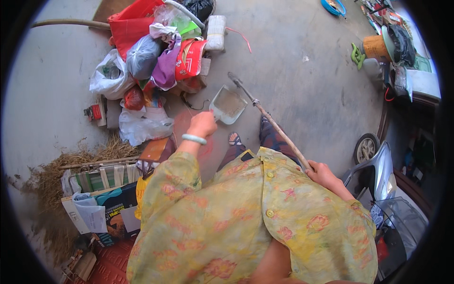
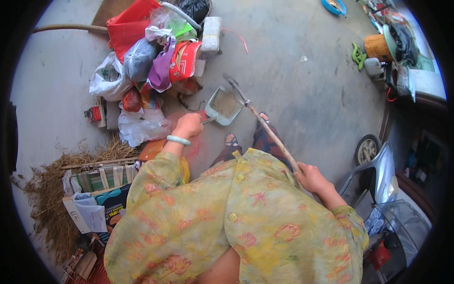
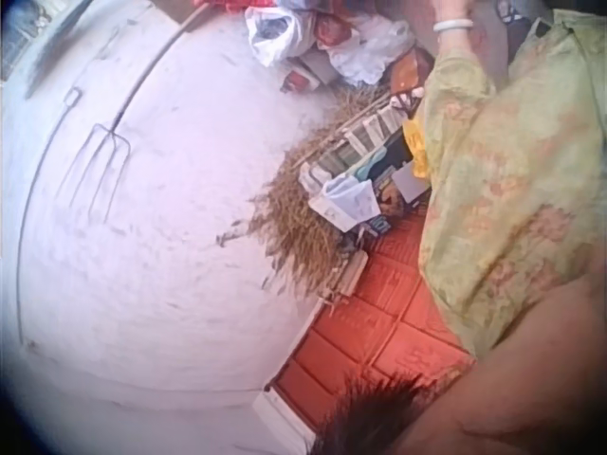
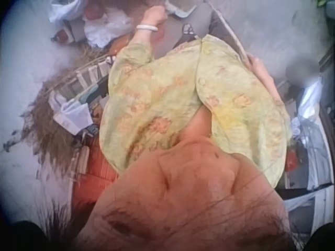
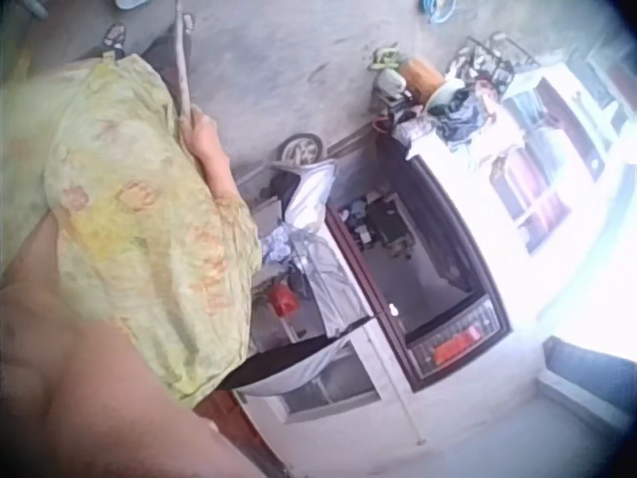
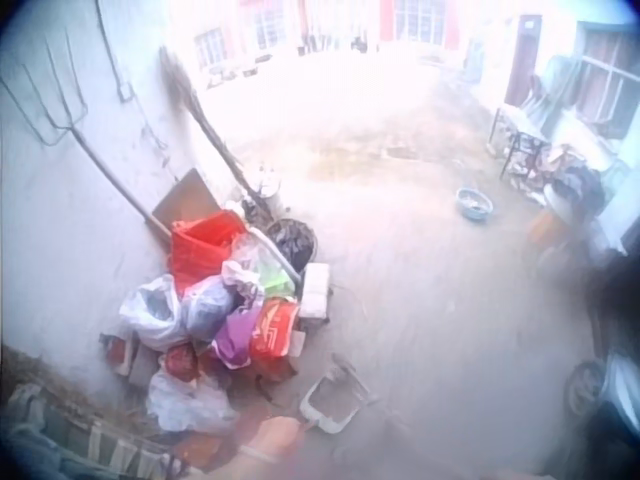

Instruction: The person sweeps debris on a concrete floor using a broom and dustpan, gathering material into the dustpan and moving around a cluttered area with a parked scooter and various items.

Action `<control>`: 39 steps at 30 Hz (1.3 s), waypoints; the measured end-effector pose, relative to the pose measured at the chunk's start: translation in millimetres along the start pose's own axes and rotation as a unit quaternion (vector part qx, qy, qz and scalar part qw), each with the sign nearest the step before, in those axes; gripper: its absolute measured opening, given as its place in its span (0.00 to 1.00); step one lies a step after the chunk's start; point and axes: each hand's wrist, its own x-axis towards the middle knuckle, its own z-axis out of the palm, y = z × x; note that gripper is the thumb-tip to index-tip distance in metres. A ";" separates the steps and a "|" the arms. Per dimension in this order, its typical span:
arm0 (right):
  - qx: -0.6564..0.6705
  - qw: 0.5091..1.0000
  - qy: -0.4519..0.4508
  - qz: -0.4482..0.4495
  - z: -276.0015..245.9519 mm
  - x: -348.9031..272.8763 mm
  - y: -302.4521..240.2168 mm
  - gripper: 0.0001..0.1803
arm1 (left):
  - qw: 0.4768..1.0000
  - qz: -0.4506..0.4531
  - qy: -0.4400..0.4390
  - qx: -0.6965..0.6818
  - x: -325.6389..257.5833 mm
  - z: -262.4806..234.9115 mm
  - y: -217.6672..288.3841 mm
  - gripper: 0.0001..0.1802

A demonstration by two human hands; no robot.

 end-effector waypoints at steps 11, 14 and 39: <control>0.236 0.969 0.042 -0.062 -91.2 110.6 58.7 0.14 | 0.994 -0.095 0.011 -0.051 -51.1 -32.1 29.4 0.14; 0.268 0.963 0.011 -0.031 -157.9 124.5 58.4 0.16 | 0.987 -0.109 0.047 -0.104 -50.0 -43.0 64.9 0.16; 0.452 0.891 0.037 -0.001 -420.6 270.4 54.2 0.14 | 0.828 0.004 -0.156 -0.538 244.3 -244.3 262.6 0.13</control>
